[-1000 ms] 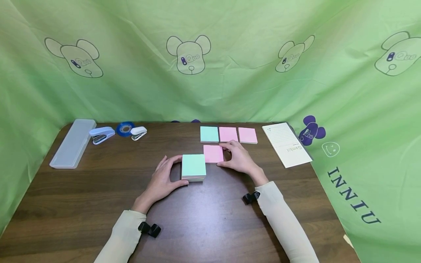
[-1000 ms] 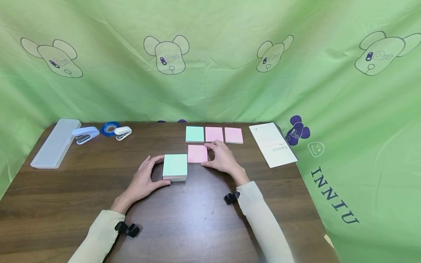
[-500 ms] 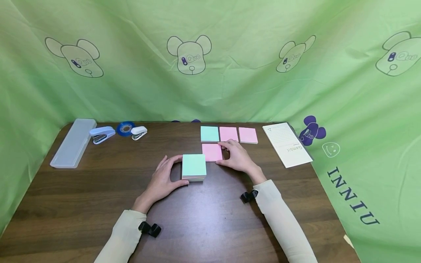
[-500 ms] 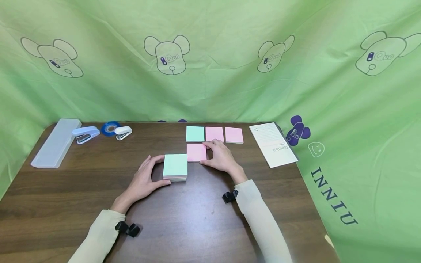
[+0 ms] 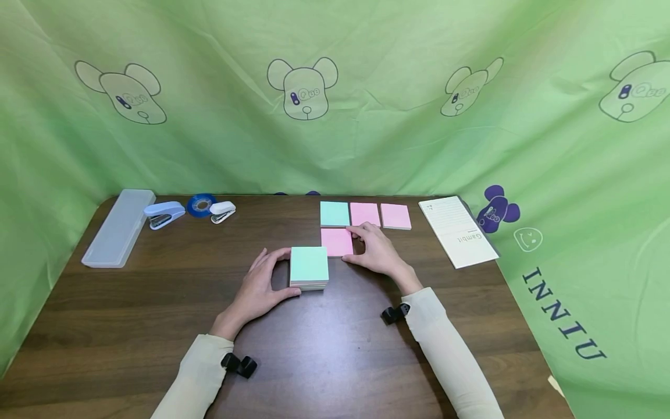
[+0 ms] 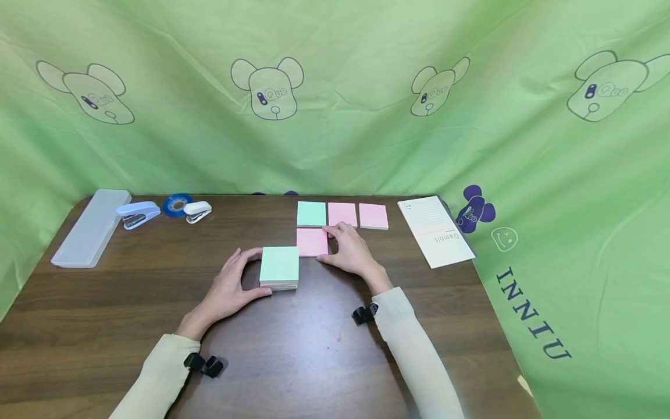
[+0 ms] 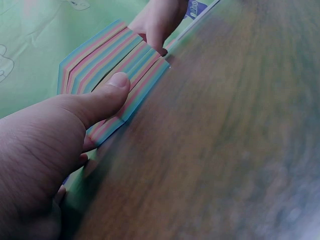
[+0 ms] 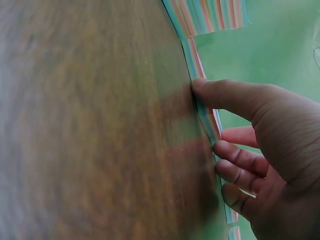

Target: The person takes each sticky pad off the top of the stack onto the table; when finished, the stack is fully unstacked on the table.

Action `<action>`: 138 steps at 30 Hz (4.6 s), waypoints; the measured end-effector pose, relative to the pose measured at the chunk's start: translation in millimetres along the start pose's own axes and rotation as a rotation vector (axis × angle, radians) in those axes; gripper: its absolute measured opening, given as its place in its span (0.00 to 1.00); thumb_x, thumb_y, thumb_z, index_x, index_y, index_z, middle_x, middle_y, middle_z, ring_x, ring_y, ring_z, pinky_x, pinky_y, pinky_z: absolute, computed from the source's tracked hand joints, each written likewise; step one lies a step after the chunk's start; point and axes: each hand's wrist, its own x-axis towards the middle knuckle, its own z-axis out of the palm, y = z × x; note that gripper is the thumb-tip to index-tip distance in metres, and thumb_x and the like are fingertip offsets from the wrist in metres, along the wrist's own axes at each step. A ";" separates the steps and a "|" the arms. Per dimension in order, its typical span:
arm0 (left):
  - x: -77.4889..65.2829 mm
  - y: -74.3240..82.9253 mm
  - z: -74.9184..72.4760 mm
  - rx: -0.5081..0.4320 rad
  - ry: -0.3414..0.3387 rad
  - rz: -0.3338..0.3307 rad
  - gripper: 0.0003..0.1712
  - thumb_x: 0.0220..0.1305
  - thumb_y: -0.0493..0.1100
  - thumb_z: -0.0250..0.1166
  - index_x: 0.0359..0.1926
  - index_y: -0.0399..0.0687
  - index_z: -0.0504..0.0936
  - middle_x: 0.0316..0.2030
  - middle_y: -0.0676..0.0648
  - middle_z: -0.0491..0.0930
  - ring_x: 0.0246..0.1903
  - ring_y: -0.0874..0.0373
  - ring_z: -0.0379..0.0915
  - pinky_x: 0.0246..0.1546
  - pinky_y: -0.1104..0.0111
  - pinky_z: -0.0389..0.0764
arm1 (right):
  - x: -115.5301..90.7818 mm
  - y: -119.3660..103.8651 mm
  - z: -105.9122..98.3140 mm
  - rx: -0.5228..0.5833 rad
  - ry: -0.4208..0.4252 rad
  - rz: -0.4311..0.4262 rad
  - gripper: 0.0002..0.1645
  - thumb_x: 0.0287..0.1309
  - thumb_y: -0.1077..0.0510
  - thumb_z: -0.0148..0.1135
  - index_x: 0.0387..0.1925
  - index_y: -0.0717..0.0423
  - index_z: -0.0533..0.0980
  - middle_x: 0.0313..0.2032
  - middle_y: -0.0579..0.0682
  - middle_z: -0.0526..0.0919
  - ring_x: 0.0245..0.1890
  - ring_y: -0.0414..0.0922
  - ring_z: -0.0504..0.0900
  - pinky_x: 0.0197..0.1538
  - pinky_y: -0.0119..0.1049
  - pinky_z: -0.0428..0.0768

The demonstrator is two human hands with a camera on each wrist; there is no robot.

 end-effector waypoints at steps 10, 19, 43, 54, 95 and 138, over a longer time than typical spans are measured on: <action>-0.3 -2.7 0.6 0.019 0.009 0.056 0.58 0.52 0.44 0.91 0.79 0.42 0.69 0.69 0.41 0.80 0.73 0.42 0.73 0.88 0.41 0.47 | -0.2 -1.1 -1.0 0.016 -0.008 0.018 0.49 0.58 0.46 0.85 0.75 0.61 0.77 0.57 0.57 0.82 0.56 0.54 0.80 0.62 0.55 0.82; 0.1 -3.0 -3.0 -0.005 -0.021 0.082 0.56 0.54 0.40 0.90 0.79 0.39 0.68 0.69 0.39 0.80 0.74 0.41 0.71 0.88 0.42 0.45 | -1.2 -2.2 -1.6 0.028 -0.008 0.020 0.48 0.58 0.47 0.86 0.75 0.60 0.78 0.56 0.56 0.82 0.55 0.54 0.80 0.61 0.54 0.83; -0.6 -2.9 -3.6 0.000 -0.018 0.061 0.57 0.54 0.41 0.90 0.79 0.40 0.68 0.70 0.40 0.79 0.74 0.42 0.71 0.89 0.43 0.45 | -14.4 -25.7 -13.3 0.139 0.088 -0.078 0.36 0.69 0.53 0.77 0.73 0.61 0.79 0.49 0.54 0.85 0.49 0.50 0.83 0.55 0.48 0.82; -0.6 -1.7 -3.8 0.002 -0.024 0.060 0.57 0.55 0.41 0.90 0.79 0.40 0.68 0.70 0.40 0.79 0.75 0.42 0.70 0.89 0.43 0.45 | -21.1 -49.3 -10.9 0.239 0.067 -0.158 0.39 0.66 0.52 0.81 0.73 0.62 0.79 0.44 0.51 0.84 0.40 0.49 0.82 0.42 0.38 0.77; -1.8 -3.7 -3.4 0.000 -0.016 0.072 0.55 0.56 0.42 0.89 0.79 0.41 0.68 0.69 0.41 0.80 0.74 0.41 0.71 0.89 0.43 0.46 | -24.7 -71.0 10.8 0.175 -0.035 -0.200 0.48 0.48 0.45 0.92 0.69 0.54 0.81 0.35 0.43 0.74 0.34 0.38 0.70 0.38 0.32 0.68; -1.3 -2.9 -3.0 -0.021 -0.006 0.091 0.58 0.53 0.39 0.90 0.81 0.47 0.68 0.69 0.43 0.80 0.74 0.43 0.72 0.88 0.40 0.46 | -34.8 -37.8 -25.1 0.236 -0.054 -0.100 0.44 0.45 0.53 0.92 0.64 0.54 0.81 0.31 0.44 0.67 0.35 0.41 0.68 0.42 0.37 0.68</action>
